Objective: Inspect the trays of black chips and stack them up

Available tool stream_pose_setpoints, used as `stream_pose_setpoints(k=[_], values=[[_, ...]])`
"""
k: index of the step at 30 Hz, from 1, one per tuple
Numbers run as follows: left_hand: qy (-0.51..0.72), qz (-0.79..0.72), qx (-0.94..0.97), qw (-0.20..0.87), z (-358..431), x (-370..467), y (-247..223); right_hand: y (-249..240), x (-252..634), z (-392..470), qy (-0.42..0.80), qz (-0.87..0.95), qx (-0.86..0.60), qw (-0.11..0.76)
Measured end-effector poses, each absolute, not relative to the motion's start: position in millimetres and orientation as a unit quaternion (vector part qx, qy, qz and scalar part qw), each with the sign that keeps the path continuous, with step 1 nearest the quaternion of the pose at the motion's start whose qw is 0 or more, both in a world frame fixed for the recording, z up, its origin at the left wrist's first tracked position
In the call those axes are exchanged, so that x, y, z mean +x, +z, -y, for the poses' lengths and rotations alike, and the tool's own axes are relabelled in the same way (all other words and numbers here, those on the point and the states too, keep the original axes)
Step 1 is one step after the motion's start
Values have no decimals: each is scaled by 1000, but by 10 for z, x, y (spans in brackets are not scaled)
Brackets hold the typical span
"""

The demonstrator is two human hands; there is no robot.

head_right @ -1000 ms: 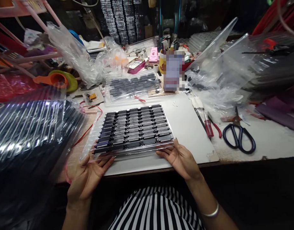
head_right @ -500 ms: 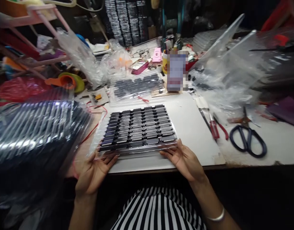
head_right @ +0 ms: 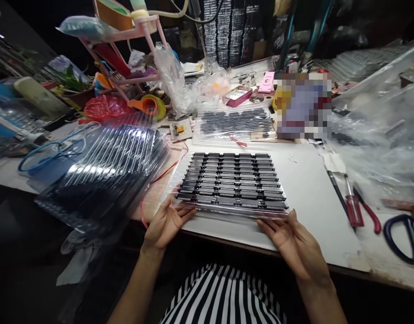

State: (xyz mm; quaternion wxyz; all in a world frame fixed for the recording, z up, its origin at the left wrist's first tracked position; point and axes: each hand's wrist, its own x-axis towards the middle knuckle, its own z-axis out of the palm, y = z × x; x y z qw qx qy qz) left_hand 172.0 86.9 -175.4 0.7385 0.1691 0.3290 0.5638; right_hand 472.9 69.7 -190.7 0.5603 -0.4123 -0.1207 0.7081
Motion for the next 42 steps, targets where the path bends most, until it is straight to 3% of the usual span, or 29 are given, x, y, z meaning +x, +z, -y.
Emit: stream_pose_setpoints(k=[14,29,42], values=[[569,-343,181,725,-930,1714,-1549,-1833,4673,-735,614,286,-447,583],[567,-414,219,677,-977,1746,-1472,-1877,4616,-769,591,291,-402,636],[583,-409,241,660,-1004,1792,-1481,-1801,4632,-763,612,264,-403,627]])
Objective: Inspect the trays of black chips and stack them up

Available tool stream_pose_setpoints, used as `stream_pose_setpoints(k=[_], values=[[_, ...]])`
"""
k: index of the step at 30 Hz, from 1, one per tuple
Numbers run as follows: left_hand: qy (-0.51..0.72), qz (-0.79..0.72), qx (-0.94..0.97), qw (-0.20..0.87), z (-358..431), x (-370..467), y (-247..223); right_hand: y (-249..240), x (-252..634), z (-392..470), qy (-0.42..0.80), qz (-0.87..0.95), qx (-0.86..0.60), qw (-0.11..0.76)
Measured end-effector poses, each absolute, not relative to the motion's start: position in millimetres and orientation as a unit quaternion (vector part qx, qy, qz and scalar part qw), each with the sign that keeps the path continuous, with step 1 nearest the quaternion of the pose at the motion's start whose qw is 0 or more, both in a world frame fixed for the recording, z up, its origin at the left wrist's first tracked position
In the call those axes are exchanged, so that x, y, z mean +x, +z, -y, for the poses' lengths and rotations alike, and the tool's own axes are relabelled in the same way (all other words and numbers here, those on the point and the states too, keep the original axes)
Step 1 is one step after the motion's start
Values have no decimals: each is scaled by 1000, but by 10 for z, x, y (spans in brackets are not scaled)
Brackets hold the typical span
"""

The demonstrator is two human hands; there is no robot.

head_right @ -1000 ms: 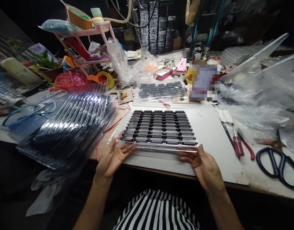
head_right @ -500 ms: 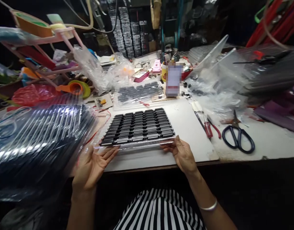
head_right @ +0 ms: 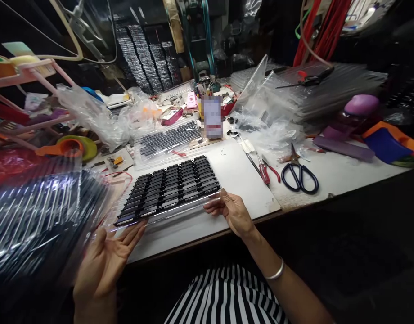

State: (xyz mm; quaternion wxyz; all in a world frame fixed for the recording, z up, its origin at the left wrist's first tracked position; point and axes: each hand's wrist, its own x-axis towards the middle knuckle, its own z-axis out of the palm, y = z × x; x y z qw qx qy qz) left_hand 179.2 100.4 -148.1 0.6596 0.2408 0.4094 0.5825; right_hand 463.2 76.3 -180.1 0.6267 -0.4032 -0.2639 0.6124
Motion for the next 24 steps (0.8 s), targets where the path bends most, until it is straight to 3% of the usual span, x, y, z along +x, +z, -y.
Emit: stream_pose_setpoints(k=[10,18,21,24], values=[[572,-408,119,701,-891,1652,-1649,-1621,4504,-311,676,207,-434,558],[678,-449,126,568,-724,1698,-1525,-1959,4120,136,819,240,-372,364],[688,-494,150,510,-632,1780,-1543,-1861,4268,114,776,362,-434,281],[684,-503,194,491,-487,1885,-1629,-1620,4583,-133,635,493,-510,304]])
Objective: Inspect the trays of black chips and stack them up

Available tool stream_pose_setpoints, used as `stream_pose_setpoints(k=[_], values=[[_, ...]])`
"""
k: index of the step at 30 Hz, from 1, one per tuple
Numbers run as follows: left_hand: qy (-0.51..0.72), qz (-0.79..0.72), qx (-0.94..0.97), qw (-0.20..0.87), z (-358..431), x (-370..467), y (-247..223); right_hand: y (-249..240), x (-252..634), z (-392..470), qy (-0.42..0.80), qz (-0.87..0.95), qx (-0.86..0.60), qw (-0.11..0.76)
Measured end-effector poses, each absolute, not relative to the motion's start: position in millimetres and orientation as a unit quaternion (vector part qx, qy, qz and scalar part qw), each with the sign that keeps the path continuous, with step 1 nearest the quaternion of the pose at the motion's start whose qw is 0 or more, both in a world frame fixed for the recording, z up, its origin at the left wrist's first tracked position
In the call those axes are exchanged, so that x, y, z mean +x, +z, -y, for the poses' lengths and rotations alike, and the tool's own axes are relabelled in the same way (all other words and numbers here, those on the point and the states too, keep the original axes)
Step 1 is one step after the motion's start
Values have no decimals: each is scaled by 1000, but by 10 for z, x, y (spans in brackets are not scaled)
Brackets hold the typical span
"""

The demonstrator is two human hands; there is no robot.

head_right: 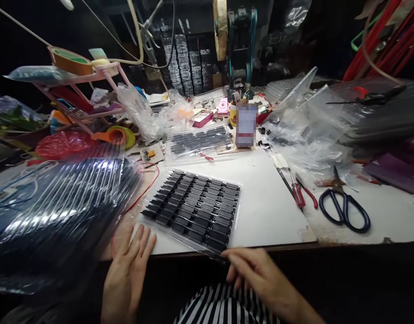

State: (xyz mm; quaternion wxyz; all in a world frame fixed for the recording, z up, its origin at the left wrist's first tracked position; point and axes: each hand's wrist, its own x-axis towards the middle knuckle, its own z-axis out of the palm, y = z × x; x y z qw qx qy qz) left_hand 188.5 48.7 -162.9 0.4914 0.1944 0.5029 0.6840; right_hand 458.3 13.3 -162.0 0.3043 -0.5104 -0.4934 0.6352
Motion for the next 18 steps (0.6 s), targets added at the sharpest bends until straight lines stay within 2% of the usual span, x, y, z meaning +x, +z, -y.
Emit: stream_pose_setpoints(k=[4,6,9,13,18], values=[[633,-499,241,541,-289,2113,-1762,-1452,4936,-874,367,632,-574,368],[623,-499,264,541,-222,2229,-1823,-1496,5001,-1275,279,686,-578,343],[622,-502,288,527,-177,2307,-1884,-1605,4997,-1623,264,704,-578,317],[612,-520,292,519,-222,2153,-1817,-1557,4961,-1432,265,707,-588,289],[474,-614,389,497,-609,1772,-1536,-1250,4885,-733,408,723,-525,189]])
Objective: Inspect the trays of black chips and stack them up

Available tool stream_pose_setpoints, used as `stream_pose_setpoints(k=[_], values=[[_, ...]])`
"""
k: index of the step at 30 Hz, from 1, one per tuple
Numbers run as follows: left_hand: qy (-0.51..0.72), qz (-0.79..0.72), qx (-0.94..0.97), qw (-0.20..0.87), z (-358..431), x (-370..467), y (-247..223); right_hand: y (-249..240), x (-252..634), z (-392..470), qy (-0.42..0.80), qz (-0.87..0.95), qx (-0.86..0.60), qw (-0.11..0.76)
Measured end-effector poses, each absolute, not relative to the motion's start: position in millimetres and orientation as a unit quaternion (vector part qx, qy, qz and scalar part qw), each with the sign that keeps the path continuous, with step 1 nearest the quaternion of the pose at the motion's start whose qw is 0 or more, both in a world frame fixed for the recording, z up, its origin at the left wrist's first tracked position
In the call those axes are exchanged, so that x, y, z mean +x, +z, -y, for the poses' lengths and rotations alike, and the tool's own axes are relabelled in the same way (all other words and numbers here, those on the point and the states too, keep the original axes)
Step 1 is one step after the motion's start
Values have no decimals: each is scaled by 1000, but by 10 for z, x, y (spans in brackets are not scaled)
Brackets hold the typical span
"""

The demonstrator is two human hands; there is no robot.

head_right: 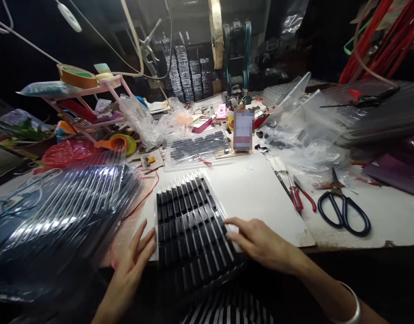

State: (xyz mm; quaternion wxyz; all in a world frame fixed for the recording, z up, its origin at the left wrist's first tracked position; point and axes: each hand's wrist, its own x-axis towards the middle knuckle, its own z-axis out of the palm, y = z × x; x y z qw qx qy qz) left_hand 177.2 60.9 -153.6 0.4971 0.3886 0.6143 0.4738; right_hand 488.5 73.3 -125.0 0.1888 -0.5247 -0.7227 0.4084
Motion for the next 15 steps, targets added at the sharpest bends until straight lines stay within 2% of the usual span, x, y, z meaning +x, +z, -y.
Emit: stream_pose_setpoints(k=[3,7,12,15], values=[[372,-634,523,432,-1090,1709,-1412,-1173,4685,-457,503,712,-469,142],[267,-581,658,397,-1797,1965,-1331,-1303,4166,-345,606,693,-357,159],[257,-503,707,426,-2216,2329,-1238,-1458,3610,-325,615,683,-291,264],[321,-483,702,414,-2073,2164,-1162,-1445,3777,-288,659,632,-274,303]])
